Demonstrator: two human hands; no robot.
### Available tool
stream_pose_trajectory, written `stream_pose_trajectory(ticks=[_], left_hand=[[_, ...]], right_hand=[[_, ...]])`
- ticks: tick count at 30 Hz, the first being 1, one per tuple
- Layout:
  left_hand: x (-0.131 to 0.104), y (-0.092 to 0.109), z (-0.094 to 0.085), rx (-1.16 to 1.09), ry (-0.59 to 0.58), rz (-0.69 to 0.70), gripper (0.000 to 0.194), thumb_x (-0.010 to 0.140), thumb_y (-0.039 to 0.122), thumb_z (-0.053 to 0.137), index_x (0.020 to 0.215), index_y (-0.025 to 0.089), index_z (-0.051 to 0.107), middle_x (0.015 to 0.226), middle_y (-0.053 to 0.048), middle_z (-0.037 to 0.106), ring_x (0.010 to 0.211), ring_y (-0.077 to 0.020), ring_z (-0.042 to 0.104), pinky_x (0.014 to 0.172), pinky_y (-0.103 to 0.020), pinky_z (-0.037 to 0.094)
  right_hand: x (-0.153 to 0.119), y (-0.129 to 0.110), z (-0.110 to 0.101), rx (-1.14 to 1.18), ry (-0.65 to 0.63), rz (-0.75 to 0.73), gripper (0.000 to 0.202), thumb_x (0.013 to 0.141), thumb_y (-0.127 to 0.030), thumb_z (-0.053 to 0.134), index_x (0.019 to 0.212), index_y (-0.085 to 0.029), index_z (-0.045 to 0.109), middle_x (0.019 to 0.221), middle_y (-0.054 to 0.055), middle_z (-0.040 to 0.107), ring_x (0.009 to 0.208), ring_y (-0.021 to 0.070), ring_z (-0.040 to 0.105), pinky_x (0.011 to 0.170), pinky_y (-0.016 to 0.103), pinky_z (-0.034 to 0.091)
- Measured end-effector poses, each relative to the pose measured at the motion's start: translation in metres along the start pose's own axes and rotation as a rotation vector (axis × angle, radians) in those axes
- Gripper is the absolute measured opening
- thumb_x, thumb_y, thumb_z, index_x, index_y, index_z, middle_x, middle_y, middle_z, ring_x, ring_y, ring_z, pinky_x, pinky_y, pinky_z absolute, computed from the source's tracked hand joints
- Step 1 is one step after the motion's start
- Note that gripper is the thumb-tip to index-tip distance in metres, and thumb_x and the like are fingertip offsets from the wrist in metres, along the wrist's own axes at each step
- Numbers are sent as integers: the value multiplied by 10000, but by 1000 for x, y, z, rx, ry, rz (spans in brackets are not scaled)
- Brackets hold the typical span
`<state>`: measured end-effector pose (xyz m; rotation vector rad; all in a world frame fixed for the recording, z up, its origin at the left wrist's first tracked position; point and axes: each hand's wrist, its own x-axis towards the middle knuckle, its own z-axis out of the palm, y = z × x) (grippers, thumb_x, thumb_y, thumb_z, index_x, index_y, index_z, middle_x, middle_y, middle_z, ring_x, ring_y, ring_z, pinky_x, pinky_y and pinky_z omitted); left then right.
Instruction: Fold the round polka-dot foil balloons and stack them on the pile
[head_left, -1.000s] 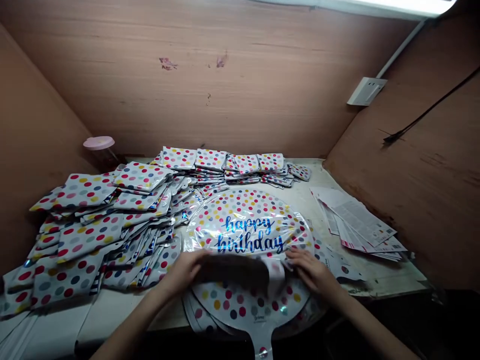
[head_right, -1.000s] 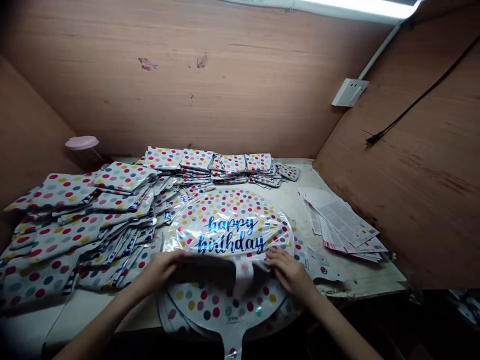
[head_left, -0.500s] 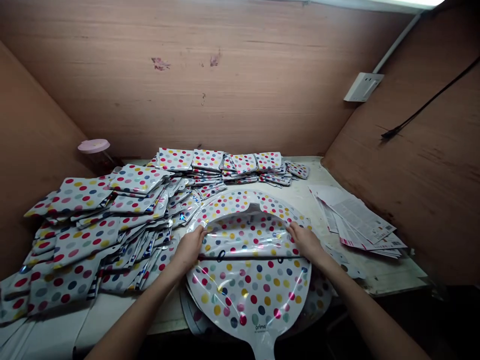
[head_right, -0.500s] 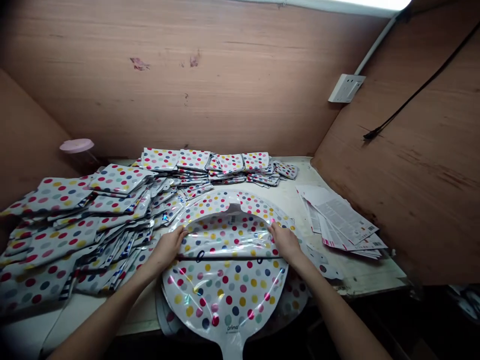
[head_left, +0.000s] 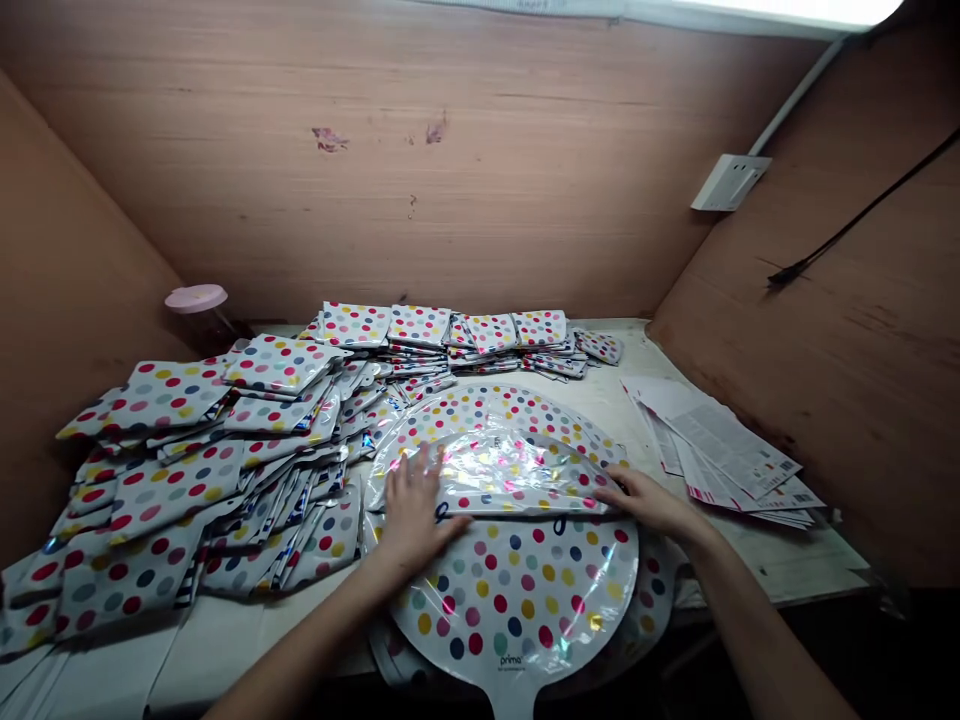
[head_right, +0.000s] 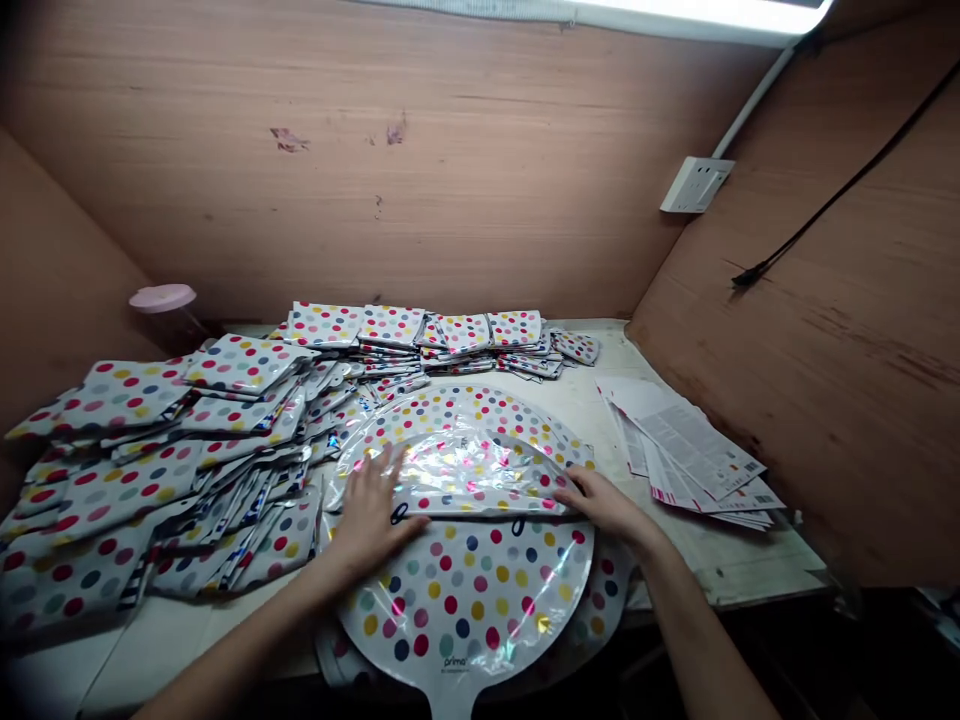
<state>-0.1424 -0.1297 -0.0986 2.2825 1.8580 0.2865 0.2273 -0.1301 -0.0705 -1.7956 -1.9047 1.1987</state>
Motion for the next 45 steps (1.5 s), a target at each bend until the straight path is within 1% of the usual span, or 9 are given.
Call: stream_pose_trajectory(ticks=[5, 11, 16, 19, 23, 28, 32, 37, 45], left_hand=[[2, -53, -28, -225, -146, -100, 554, 720, 636, 588, 1002, 160, 609, 1031, -103, 616, 1015, -302, 545, 839, -373, 438], [9, -51, -28, -295, -142, -143, 301, 927, 469, 353, 881, 210, 500, 755, -19, 623, 732, -205, 604, 624, -261, 406], [25, -18, -29, 59, -94, -312, 317, 938, 368, 392, 1147, 168, 520, 1000, -139, 666, 912, -289, 635, 745, -359, 458], [18, 7, -20, 151, 80, 7, 438, 959, 352, 369, 1369, 209, 421, 1381, -156, 473, 1250, -309, 458, 1008, -468, 358], [7, 25, 7, 57, -123, 466, 644, 889, 604, 411, 1465, 356, 268, 1559, -29, 200, 1414, -390, 122, 1110, -627, 67], [9, 23, 17, 1, -244, 493, 733, 847, 687, 393, 1478, 391, 169, 1579, -4, 77, 1398, -471, -30, 1043, -726, 9], [15, 15, -1, -35, -206, 434, 720, 843, 536, 509, 1476, 291, 269, 1552, -47, 210, 1414, -402, 122, 1102, -638, 147], [32, -43, -26, -277, -216, 313, 543, 721, 141, 473, 1251, 169, 589, 1412, -77, 476, 1282, -224, 463, 1110, -374, 330], [50, -80, -44, -446, -230, 137, 283, 883, 329, 380, 1000, 200, 603, 1042, -59, 693, 966, -208, 645, 838, -284, 489]], right_hand=[[-34, 31, 7, 272, 245, -58, 456, 822, -648, 482, 888, -206, 567, 890, 41, 643, 853, 227, 612, 723, 293, 505], [-8, 37, 20, -231, 547, 104, 336, 940, -489, 327, 845, -228, 517, 717, 31, 624, 686, 206, 596, 618, 277, 421], [28, 24, 15, -522, 417, 326, 299, 962, -398, 340, 919, -228, 583, 800, 82, 679, 758, 227, 641, 613, 274, 390], [38, 19, 12, -536, 387, 348, 274, 949, -387, 390, 928, -210, 598, 826, 100, 691, 777, 233, 653, 626, 283, 413], [26, 8, 14, -580, 433, 391, 317, 956, -334, 352, 1074, -149, 581, 952, 188, 680, 904, 304, 649, 736, 405, 474], [-5, -2, 36, -713, 323, -423, 520, 810, -193, 538, 1326, -191, 477, 1427, 131, 440, 1338, 314, 361, 1069, 506, 340], [3, 3, 48, -646, 305, -697, 440, 851, -85, 407, 1265, -120, 552, 1345, 156, 533, 1275, 272, 469, 1027, 469, 437], [9, 13, 22, -419, 174, -583, 445, 831, -101, 403, 1246, -155, 555, 1311, 118, 568, 1232, 207, 515, 1044, 408, 425], [8, 48, -25, 67, 40, -287, 184, 821, -296, 462, 953, -203, 549, 1080, 89, 653, 1037, 249, 591, 902, 400, 466]])
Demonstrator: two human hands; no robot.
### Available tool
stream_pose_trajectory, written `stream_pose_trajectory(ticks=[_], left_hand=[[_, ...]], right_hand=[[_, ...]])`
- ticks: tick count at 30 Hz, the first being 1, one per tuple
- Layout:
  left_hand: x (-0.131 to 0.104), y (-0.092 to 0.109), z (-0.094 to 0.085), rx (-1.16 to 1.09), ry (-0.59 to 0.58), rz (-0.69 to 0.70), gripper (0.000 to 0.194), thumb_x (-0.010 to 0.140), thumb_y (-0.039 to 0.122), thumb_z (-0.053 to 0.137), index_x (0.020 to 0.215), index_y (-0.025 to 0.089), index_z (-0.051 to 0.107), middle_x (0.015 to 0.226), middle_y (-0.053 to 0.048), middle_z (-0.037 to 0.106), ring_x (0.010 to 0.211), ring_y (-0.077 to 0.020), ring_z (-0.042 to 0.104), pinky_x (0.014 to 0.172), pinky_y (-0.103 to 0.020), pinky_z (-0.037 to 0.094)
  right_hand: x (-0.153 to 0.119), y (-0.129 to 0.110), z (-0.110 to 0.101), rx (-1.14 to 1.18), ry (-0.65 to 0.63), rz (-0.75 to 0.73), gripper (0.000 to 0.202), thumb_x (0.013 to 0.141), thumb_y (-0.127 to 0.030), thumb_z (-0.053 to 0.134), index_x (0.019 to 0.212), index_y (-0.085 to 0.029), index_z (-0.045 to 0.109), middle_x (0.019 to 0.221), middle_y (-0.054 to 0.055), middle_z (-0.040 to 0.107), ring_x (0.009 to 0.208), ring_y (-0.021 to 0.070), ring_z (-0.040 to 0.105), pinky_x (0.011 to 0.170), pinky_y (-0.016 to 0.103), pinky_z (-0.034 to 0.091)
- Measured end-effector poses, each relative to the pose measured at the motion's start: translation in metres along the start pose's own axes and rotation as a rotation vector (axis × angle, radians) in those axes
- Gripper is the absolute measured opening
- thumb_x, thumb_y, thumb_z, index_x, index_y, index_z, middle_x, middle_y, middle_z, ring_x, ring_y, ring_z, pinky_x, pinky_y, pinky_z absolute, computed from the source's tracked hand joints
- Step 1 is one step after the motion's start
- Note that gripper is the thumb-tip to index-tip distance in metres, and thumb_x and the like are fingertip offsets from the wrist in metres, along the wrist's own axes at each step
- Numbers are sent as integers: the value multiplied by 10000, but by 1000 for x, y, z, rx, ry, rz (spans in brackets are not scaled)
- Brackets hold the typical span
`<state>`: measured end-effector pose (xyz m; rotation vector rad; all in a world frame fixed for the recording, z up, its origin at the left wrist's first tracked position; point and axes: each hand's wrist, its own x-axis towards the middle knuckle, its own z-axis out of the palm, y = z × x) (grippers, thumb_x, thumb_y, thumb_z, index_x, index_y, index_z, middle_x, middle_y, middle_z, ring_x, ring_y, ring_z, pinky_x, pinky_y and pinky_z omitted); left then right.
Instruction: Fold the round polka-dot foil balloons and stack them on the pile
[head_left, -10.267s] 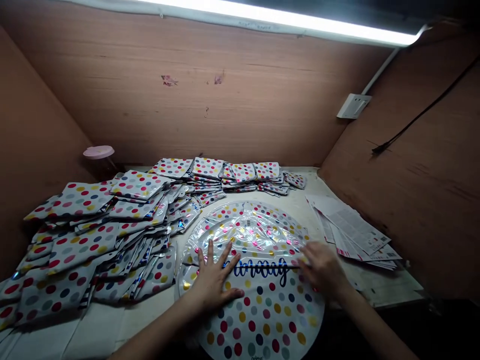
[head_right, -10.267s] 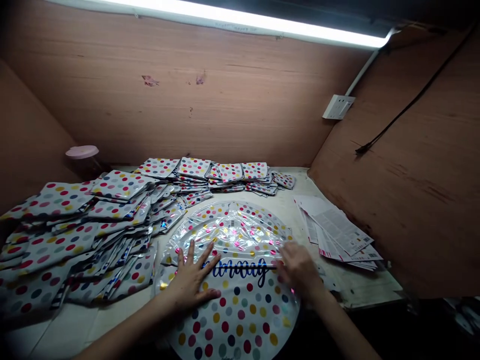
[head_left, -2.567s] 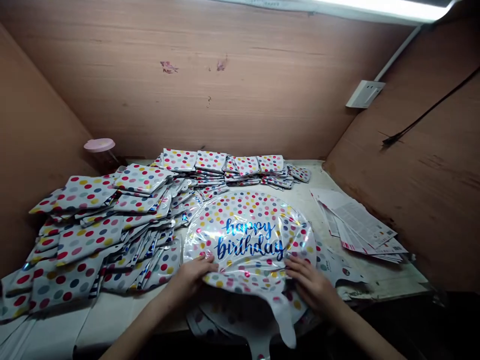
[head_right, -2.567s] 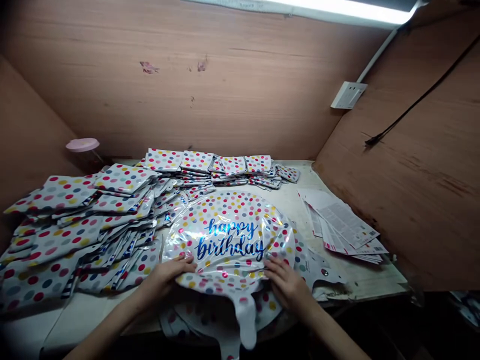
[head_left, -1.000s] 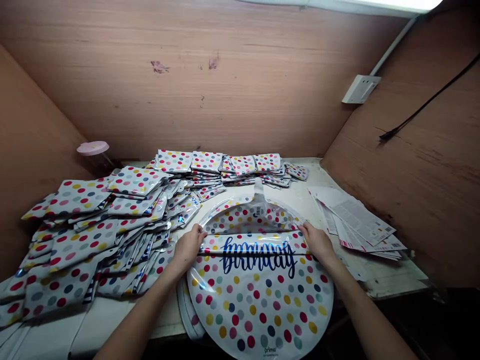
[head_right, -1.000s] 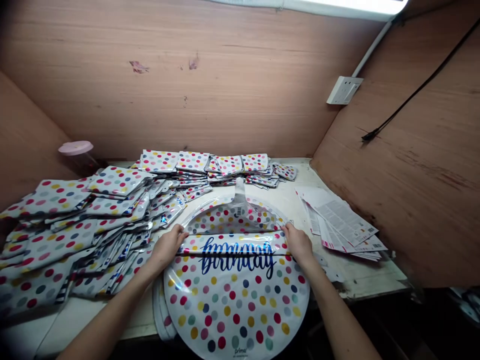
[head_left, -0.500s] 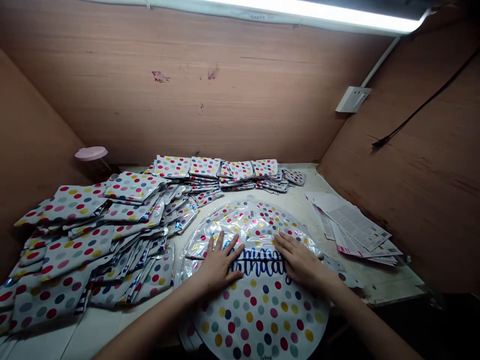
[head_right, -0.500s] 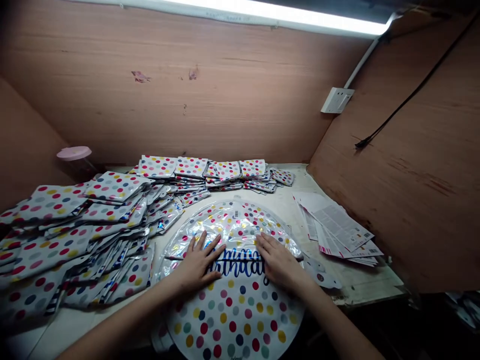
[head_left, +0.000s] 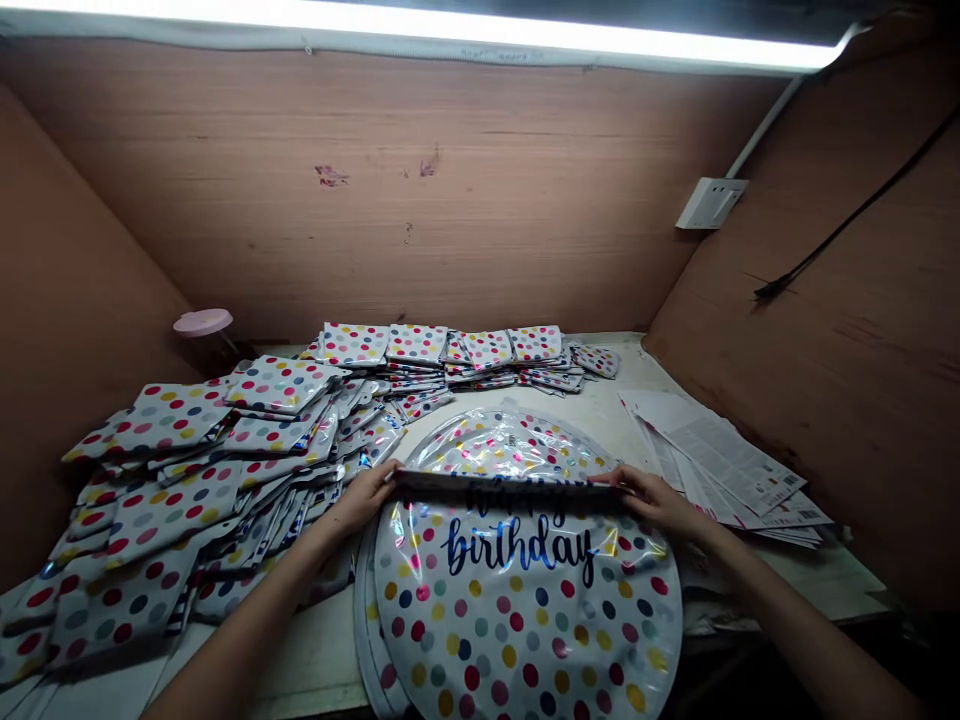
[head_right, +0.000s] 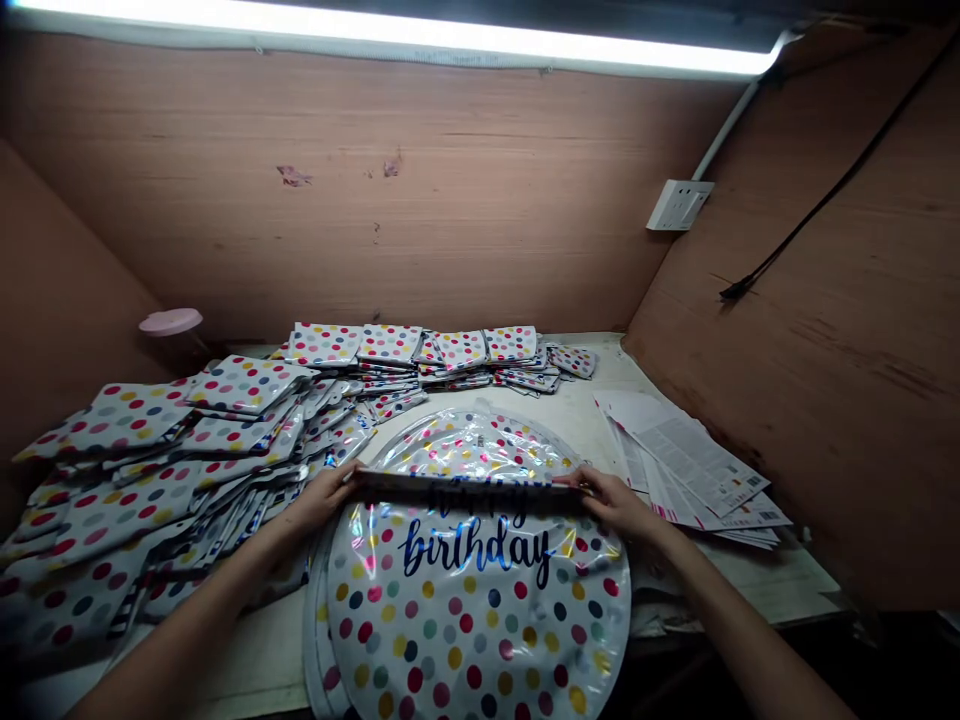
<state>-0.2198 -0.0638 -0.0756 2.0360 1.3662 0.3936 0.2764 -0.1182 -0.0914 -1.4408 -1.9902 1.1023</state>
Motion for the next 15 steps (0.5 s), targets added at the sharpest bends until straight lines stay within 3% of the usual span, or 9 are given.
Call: stream_pose_trajectory(ticks=[3, 6, 9, 11, 13, 15], left_hand=[[23, 10, 10, 200, 176, -161, 337, 949, 367, 261, 1039, 191, 534, 983, -82, 683, 912, -216, 649, 762, -272, 479], [56, 17, 17, 297, 272, -283, 353, 968, 322, 211, 1112, 160, 489, 952, -130, 673, 918, -252, 644, 769, -319, 465], [82, 25, 17, 380, 301, -373, 337, 955, 262, 255, 1142, 125, 500, 896, -166, 671, 895, -284, 648, 772, -367, 466], [90, 39, 21, 428, 338, -393, 359, 937, 216, 289, 1215, 92, 481, 1017, -218, 645, 1012, -319, 614, 835, -423, 455], [91, 61, 34, 482, 374, -300, 427, 929, 211, 320, 1329, 96, 415, 1239, -243, 547, 1207, -341, 492, 955, -479, 392], [90, 89, 58, 544, 291, -57, 503, 921, 277, 384, 1409, 156, 355, 1411, -188, 419, 1336, -332, 338, 1064, -489, 296]], right_hand=[[23, 12, -4, -86, 176, 84, 217, 877, -394, 389, 918, -213, 500, 888, 33, 641, 818, 199, 594, 763, 325, 484], [60, 17, -6, -242, 284, 229, 240, 936, -365, 311, 937, -208, 492, 882, 23, 636, 831, 176, 589, 767, 282, 466], [96, 17, -9, -311, 273, 351, 230, 962, -299, 334, 952, -174, 526, 916, 54, 641, 899, 181, 595, 807, 285, 462], [114, 16, -12, -346, 237, 429, 219, 965, -299, 406, 985, -148, 564, 953, 64, 640, 911, 184, 602, 820, 321, 478], [124, 14, -16, -371, 187, 492, 240, 945, -330, 501, 1074, -143, 580, 1051, 68, 623, 932, 185, 607, 824, 367, 503], [130, 10, -21, -388, 138, 532, 304, 922, -353, 557, 1158, -162, 564, 1148, 70, 592, 963, 190, 605, 826, 397, 520]])
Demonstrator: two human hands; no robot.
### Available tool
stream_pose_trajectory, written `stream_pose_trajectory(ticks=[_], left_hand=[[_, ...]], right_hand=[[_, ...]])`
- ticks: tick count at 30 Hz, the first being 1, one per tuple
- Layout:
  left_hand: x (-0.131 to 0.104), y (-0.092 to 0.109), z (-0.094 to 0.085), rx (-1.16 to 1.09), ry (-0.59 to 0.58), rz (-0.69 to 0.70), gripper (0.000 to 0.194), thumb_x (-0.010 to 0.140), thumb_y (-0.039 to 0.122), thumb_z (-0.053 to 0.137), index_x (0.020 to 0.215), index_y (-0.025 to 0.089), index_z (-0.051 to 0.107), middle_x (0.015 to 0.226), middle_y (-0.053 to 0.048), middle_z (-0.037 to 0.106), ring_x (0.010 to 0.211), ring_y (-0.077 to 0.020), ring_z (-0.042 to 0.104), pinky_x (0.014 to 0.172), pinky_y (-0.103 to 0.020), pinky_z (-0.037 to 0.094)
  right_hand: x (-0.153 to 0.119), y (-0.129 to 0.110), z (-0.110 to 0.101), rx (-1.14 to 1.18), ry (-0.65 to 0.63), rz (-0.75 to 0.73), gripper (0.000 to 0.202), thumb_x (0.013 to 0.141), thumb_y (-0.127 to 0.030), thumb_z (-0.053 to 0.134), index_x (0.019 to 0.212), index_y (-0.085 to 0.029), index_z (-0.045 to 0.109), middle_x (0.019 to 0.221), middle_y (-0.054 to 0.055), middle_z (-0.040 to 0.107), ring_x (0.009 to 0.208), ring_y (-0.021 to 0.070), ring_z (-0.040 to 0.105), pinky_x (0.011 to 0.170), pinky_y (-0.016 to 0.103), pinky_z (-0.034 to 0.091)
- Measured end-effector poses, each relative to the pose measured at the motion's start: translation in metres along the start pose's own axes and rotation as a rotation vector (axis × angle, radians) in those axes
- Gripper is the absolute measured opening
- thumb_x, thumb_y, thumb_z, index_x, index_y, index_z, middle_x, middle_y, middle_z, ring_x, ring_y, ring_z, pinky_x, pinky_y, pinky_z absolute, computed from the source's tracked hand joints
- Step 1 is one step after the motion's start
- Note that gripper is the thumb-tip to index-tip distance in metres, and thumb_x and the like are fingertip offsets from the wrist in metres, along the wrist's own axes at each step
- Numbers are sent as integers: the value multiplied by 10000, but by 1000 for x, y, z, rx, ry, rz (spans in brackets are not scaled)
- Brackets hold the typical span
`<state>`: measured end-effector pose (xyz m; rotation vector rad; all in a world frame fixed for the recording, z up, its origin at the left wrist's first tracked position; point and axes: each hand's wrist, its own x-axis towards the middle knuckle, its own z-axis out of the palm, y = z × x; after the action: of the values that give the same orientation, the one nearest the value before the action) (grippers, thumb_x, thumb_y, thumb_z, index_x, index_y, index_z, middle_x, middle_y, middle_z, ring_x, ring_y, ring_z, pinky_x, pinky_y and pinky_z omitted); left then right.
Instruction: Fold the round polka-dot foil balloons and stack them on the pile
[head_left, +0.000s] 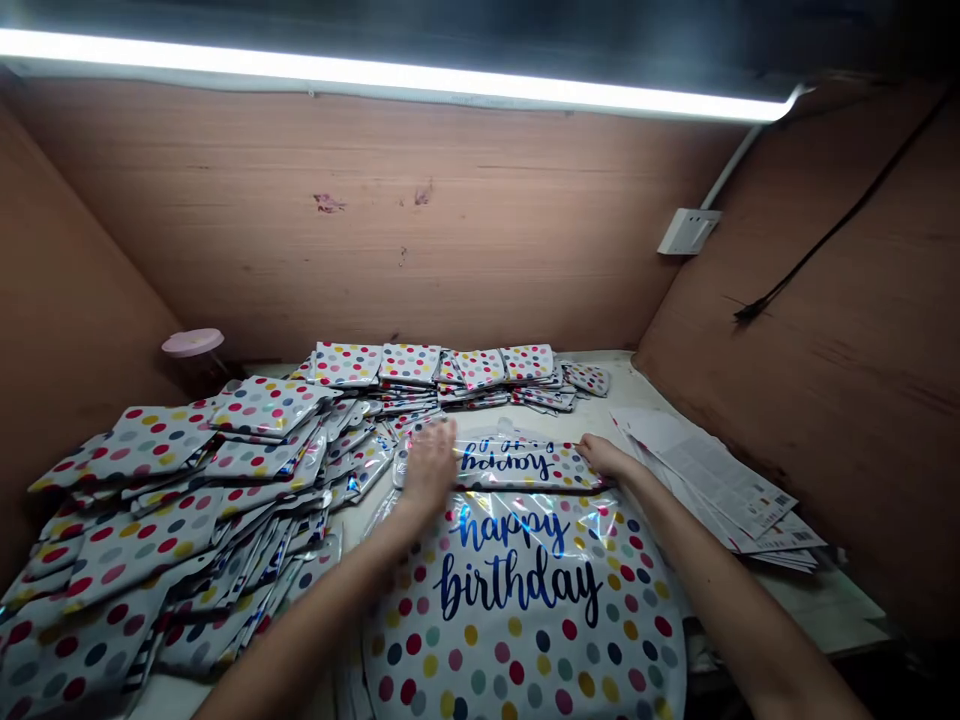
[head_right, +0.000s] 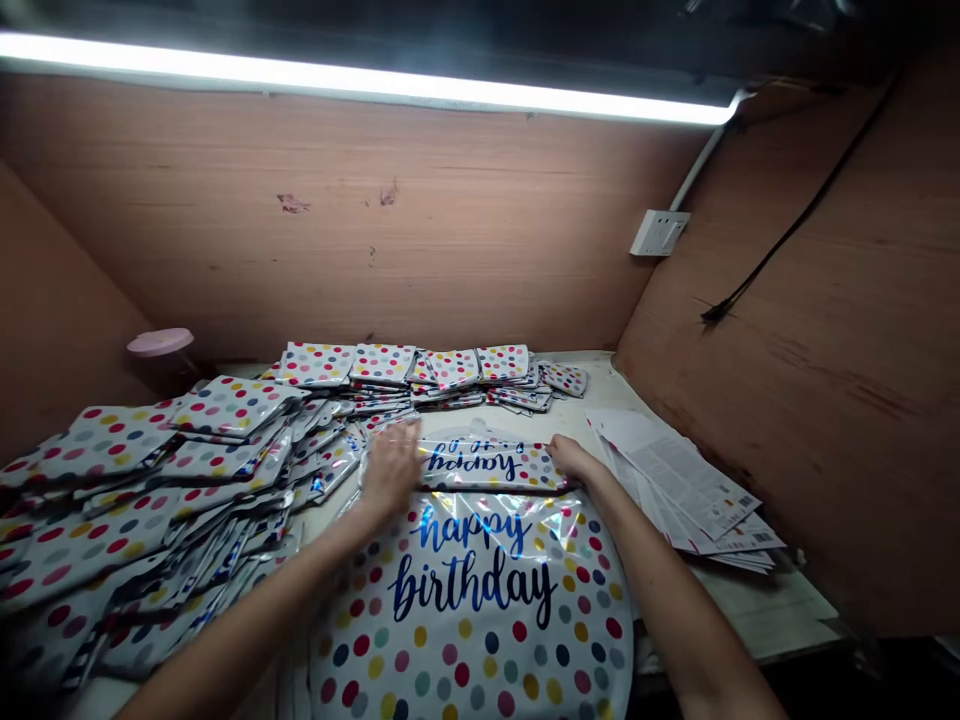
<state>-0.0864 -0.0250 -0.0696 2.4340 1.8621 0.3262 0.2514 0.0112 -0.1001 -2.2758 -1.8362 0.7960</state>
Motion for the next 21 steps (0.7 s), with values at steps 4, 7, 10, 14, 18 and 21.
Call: stream_pose_trajectory(ticks=[4, 7, 10, 14, 18, 21], left_hand=[[-4, 79, 19, 47, -228, 325, 707, 810, 360, 583, 1444, 176, 332, 1394, -184, 438, 1261, -362, 416, 1010, -484, 379], [8, 116, 26, 93, -242, 211, 676, 794, 222, 595, 1413, 73, 368, 1237, -295, 516, 1089, -394, 549, 815, -491, 486], [23, 126, 20, 104, -235, 147, 391, 858, 130, 498, 1234, 39, 555, 1111, -289, 584, 961, -332, 628, 716, -421, 518], [44, 112, -20, 81, -199, 129, 180, 898, 165, 520, 996, 97, 655, 917, -117, 675, 810, -192, 661, 720, -321, 530], [70, 71, -109, 66, 6, 80, 165, 870, 181, 537, 918, 128, 686, 908, -129, 694, 875, -228, 663, 799, -319, 503], [77, 25, -198, 44, 316, -21, 265, 906, 239, 470, 1013, 95, 665, 927, -125, 697, 917, -259, 652, 828, -379, 487]], right_hand=[[-5, -11, -15, -64, -17, 33, 317, 920, -353, 561, 1181, -174, 556, 1180, 68, 579, 981, 193, 601, 833, 397, 522], [-30, -27, -16, -130, 91, 61, 293, 945, -321, 503, 1157, -129, 565, 1118, 125, 604, 961, 228, 607, 810, 406, 515], [-73, -47, 7, -209, 283, 28, 311, 956, -254, 406, 1201, -113, 535, 1205, 223, 546, 1103, 326, 533, 875, 476, 452], [-109, -70, 58, -302, 382, -415, 340, 938, -329, 410, 1205, -187, 568, 1244, 158, 546, 1146, 308, 491, 958, 438, 389], [-91, -76, 84, -283, 194, -502, 700, 878, -595, 418, 1472, -251, 285, 1506, 102, 302, 1361, 352, 247, 1090, 474, 205], [-66, -74, 88, -275, 178, -412, 867, 824, -695, 407, 1514, -270, 99, 1581, 74, 90, 1413, 402, 27, 1095, 544, 86]])
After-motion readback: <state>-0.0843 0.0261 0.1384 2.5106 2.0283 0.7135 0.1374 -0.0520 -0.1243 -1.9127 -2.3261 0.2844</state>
